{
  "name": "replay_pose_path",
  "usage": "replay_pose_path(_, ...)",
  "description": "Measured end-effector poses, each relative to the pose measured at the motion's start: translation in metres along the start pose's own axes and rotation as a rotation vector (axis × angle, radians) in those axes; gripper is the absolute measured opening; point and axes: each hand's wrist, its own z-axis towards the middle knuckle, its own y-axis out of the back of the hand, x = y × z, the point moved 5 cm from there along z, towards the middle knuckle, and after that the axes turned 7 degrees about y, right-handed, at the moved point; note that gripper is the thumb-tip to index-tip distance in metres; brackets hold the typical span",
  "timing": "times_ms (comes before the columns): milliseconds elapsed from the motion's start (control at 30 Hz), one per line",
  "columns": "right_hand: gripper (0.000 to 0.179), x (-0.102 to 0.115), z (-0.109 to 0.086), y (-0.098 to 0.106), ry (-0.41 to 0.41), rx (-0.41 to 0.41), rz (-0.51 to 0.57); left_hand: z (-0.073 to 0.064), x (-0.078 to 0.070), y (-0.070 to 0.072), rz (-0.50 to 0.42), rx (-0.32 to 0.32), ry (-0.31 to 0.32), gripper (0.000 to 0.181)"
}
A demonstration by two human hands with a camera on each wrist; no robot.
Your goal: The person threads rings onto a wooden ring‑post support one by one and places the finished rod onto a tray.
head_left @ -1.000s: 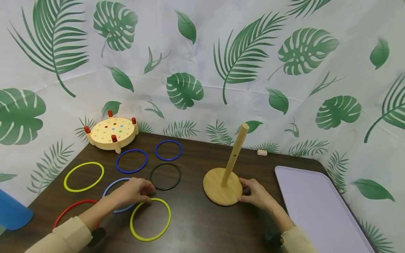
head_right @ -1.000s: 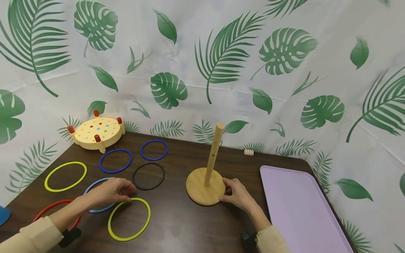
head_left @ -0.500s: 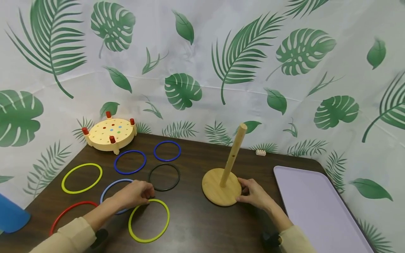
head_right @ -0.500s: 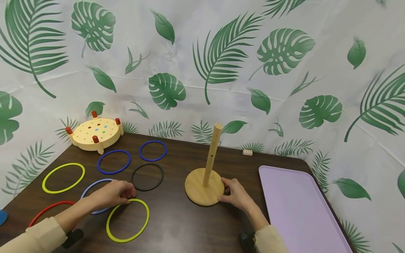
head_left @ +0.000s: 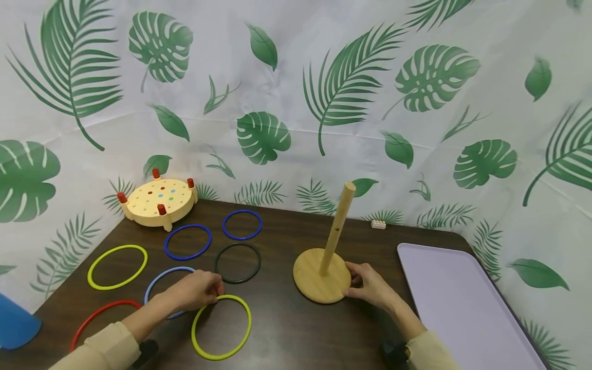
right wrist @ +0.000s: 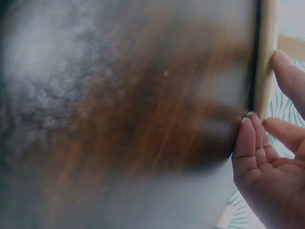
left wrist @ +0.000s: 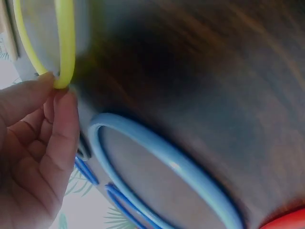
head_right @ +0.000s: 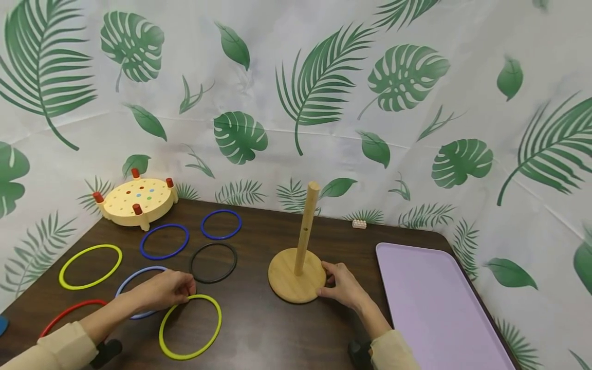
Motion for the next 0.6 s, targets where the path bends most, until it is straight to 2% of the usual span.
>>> replay_pose_path(133,0.069,0.0,0.0,-0.001,0.007,-0.003,-0.002,-0.001,-0.004,0.003,-0.041,0.035,0.017,0.014)
replay_pose_path(333,0.068,0.001,0.0,0.0,0.029,0.0,0.006,0.003,-0.012,0.012,-0.241,0.102,0.01,0.006)
replay_pose_path(433,0.067,0.0,0.0,0.0,0.026,0.001,0.016,0.006,-0.017,0.02,-0.351,0.099,0.01,0.002)
replay_pose_path(600,0.069,0.0,-0.001,-0.001,0.009,0.0,0.016,0.013,-0.03,0.034,-0.552,0.072,0.062,0.014)
